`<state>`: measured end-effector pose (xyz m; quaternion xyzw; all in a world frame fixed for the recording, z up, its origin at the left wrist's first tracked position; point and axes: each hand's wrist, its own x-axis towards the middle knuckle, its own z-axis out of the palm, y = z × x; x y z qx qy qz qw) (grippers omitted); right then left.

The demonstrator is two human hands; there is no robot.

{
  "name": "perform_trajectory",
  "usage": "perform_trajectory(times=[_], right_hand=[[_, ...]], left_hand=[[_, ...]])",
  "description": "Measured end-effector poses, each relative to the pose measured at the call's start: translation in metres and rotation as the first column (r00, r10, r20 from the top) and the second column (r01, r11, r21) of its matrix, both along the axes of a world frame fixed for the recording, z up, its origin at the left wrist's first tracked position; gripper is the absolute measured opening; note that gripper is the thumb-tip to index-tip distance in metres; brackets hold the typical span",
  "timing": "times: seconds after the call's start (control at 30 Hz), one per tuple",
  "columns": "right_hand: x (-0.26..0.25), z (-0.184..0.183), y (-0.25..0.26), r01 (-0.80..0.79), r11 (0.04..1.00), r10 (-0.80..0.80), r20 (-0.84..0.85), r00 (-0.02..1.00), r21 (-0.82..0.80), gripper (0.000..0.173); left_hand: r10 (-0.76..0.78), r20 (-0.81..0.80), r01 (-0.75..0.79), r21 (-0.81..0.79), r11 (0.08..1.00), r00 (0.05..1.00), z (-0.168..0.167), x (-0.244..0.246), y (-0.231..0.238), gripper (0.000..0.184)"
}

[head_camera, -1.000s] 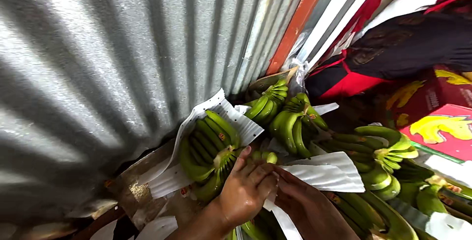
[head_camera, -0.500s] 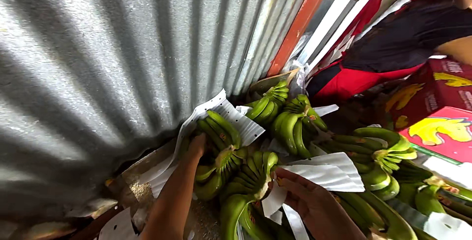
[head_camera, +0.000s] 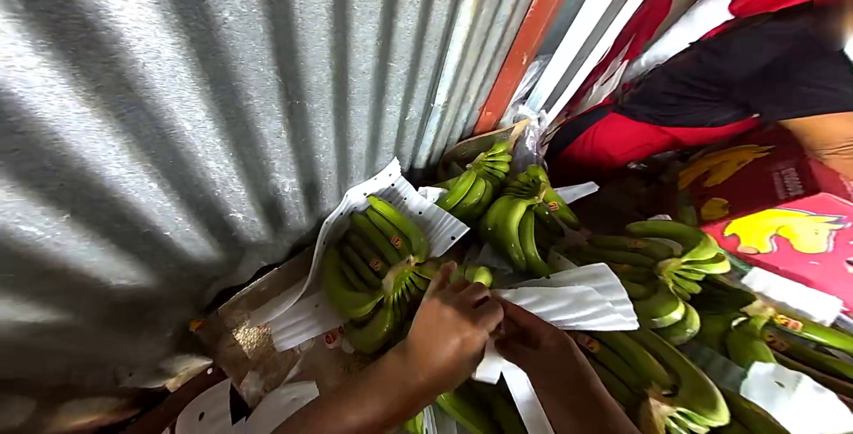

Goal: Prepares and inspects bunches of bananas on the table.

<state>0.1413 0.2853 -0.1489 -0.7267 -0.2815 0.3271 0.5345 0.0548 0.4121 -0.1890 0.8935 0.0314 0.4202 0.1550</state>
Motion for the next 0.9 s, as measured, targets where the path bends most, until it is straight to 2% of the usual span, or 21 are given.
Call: perform_trajectory(times=[0.1,0.17,0.2,0.23,0.27,0.33,0.37,0.43,0.57,0.63,0.67,0.73,0.8,0.83,0.9], right_hand=[[-0.002,0.003,-0.002,0.034,0.999,-0.031,-0.201,0.979,0.014,0.054],[-0.003,0.006,-0.002,0.085,0.996,-0.078,-0.353,0.933,0.003,0.044],[-0.002,0.005,-0.002,0.096,0.995,-0.089,-0.374,0.923,0.000,0.038],[-0.003,0.004,-0.003,0.088,0.996,-0.082,-0.347,0.934,0.000,0.034],[-0.003,0.001,-0.004,0.041,0.999,-0.038,-0.265,0.963,0.004,0.035],[-0.005,-0.007,-0.007,-0.079,0.997,0.080,-0.046,0.996,0.004,0.044],[-0.005,-0.010,-0.008,-0.114,0.993,0.114,0.015,0.993,-0.001,0.049],[-0.002,-0.014,-0.010,-0.141,0.990,0.141,0.014,0.990,0.012,0.056],[0.001,-0.012,-0.007,-0.049,0.997,0.063,-0.220,0.974,0.066,0.060],[0.001,-0.013,-0.007,-0.034,0.997,0.052,-0.255,0.966,0.075,0.066],[0.001,-0.015,-0.009,-0.061,0.994,0.077,-0.198,0.977,0.085,0.071],[0.000,-0.019,-0.015,-0.164,0.983,0.163,0.025,0.986,0.087,0.082],[-0.003,-0.021,-0.019,-0.232,0.970,0.214,0.199,0.956,0.071,0.086],[-0.003,-0.022,-0.019,-0.242,0.967,0.221,0.212,0.952,0.077,0.085],[-0.002,-0.022,-0.017,-0.213,0.971,0.207,0.071,0.976,0.106,0.081]], left_hand=[[0.008,0.089,-0.012,0.049,0.999,0.996,-0.012,-0.002,-0.005,0.014],[-0.023,0.111,0.019,0.036,0.999,0.994,-0.018,-0.004,-0.004,0.014],[-0.033,0.105,0.034,-0.010,0.999,0.994,-0.020,-0.005,-0.003,0.011],[-0.042,0.073,0.049,-0.091,0.995,0.996,-0.018,-0.007,-0.002,0.007],[-0.057,0.020,0.060,-0.192,0.980,0.998,-0.013,-0.009,-0.001,0.010],[-0.123,-0.089,0.086,-0.335,0.938,0.988,-0.003,-0.013,0.003,0.014],[-0.138,-0.113,0.094,-0.329,0.940,0.984,-0.002,-0.015,0.005,0.009],[-0.104,-0.095,0.078,-0.244,0.967,0.990,-0.005,-0.015,0.004,0.003],[-0.032,0.018,0.034,-0.078,0.996,0.999,-0.019,-0.011,0.002,0.006],[-0.030,0.032,0.033,-0.093,0.995,0.999,-0.023,-0.010,0.001,0.005],[-0.032,0.015,0.034,-0.144,0.989,0.999,-0.021,-0.011,0.001,0.003],[-0.077,-0.038,0.062,-0.299,0.952,0.996,-0.015,-0.013,0.000,0.009],[-0.111,-0.068,0.084,-0.320,0.944,0.991,-0.010,-0.015,0.002,0.004],[-0.112,-0.066,0.090,-0.273,0.958,0.992,-0.011,-0.016,0.003,0.003],[-0.107,-0.008,0.104,-0.157,0.982,0.994,-0.018,-0.016,0.003,0.004]])
